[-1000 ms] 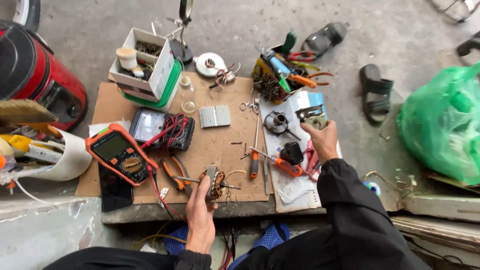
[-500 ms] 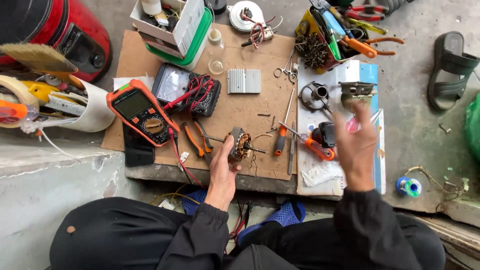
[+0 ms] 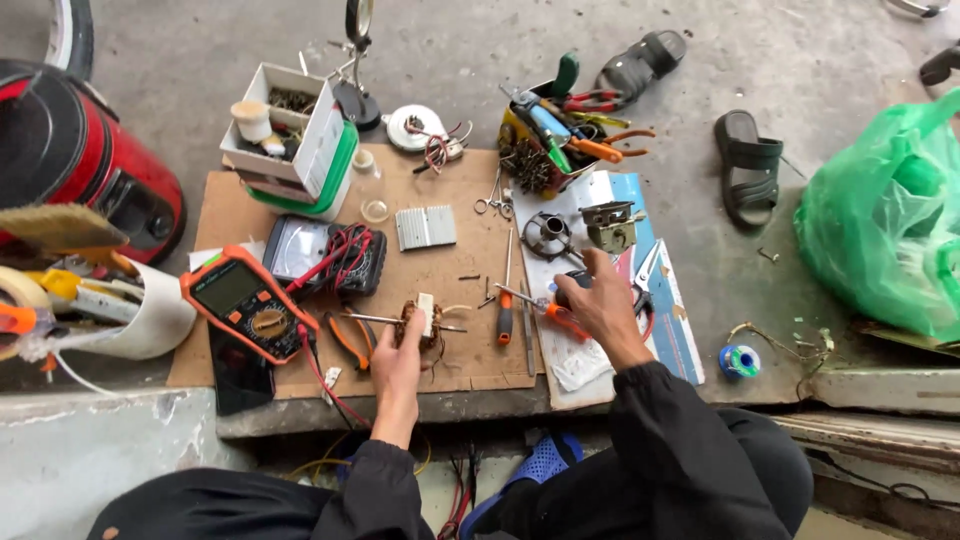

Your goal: Finalizing the assembly of a small electric motor by adjusting the stator and rotor components using hand tools.

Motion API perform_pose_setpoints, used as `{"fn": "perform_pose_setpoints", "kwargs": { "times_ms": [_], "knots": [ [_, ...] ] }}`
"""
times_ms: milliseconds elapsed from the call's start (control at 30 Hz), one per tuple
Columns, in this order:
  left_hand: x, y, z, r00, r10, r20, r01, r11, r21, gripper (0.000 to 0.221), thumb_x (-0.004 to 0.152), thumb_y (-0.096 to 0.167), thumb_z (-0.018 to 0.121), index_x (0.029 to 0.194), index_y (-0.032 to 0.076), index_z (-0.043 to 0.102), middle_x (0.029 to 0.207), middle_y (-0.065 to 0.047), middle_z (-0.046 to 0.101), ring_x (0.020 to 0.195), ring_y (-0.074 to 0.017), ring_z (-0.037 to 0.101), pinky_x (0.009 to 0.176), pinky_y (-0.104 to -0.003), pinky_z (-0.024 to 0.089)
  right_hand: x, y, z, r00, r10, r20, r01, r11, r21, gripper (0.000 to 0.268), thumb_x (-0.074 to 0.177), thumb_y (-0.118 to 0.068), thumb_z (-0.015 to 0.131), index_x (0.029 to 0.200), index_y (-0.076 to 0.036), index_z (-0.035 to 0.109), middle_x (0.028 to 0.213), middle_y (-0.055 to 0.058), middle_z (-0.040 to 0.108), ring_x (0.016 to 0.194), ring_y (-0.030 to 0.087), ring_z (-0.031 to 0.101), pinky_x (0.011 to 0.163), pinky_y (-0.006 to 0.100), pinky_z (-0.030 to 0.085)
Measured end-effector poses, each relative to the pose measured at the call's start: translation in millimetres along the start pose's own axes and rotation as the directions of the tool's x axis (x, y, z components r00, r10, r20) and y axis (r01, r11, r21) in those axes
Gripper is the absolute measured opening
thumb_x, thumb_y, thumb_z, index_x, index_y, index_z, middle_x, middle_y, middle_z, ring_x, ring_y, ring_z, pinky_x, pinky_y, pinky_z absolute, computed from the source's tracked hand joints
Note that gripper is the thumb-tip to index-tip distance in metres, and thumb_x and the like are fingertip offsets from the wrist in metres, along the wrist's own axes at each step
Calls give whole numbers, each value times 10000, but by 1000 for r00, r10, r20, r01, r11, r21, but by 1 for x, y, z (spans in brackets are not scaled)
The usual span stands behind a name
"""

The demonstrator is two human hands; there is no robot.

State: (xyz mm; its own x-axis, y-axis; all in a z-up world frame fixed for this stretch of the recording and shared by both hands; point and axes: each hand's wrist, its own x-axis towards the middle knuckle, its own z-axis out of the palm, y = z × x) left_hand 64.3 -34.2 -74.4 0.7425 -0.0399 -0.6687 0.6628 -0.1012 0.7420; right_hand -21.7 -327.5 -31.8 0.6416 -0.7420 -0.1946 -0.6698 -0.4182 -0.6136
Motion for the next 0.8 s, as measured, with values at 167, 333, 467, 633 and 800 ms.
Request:
{"fn": "perform_pose_setpoints", "kwargs": {
  "times_ms": [167,333,467,633,800],
  "knots": [
    [14,-13,-21,999,37,11,-39,911,412,1178,908,764,749,1772,96,308,1711,-265,448,1479,-398,581,1099,-519,588,62,8,32,989,-146,-13,144,986,-89,810,906,-442,844,1580,-102,550,1499,248,649,1427,467,612,1200,632,474],
    [-9,-4,-32,996,70,-51,-55,969,242,935,980,514,634,1713,16,334,1555,-139,680,1126,-284,799,786,-345,678,91,4,48,947,-319,-40,298,918,-264,638,994,-383,770,1501,-34,603,1296,212,620,1137,384,635,959,491,542],
    [-14,3,-46,974,196,-117,-125,888,442,921,957,540,652,1694,46,407,1417,-105,757,1169,-281,783,984,-393,575,109,4,52,935,-354,-13,339,907,-250,435,979,-260,783,1338,-27,707,1197,197,619,1021,406,677,931,495,564],
    [-31,35,-52,845,496,-200,-398,834,383,757,981,354,714,1620,4,507,1323,-139,754,1084,-235,777,882,-363,594,91,-28,17,888,-456,-56,429,867,-255,266,1023,-197,775,1193,-10,691,1045,124,619,830,288,661,811,434,587],
    [-93,128,-34,822,545,162,-569,791,227,735,1055,450,682,1607,-14,541,1480,-331,661,1420,-481,631,1159,-585,529,35,-68,-36,957,-268,-113,274,702,657,489,1050,-257,820,1443,-6,672,1115,159,733,959,244,741,870,363,630]
  ]
}}
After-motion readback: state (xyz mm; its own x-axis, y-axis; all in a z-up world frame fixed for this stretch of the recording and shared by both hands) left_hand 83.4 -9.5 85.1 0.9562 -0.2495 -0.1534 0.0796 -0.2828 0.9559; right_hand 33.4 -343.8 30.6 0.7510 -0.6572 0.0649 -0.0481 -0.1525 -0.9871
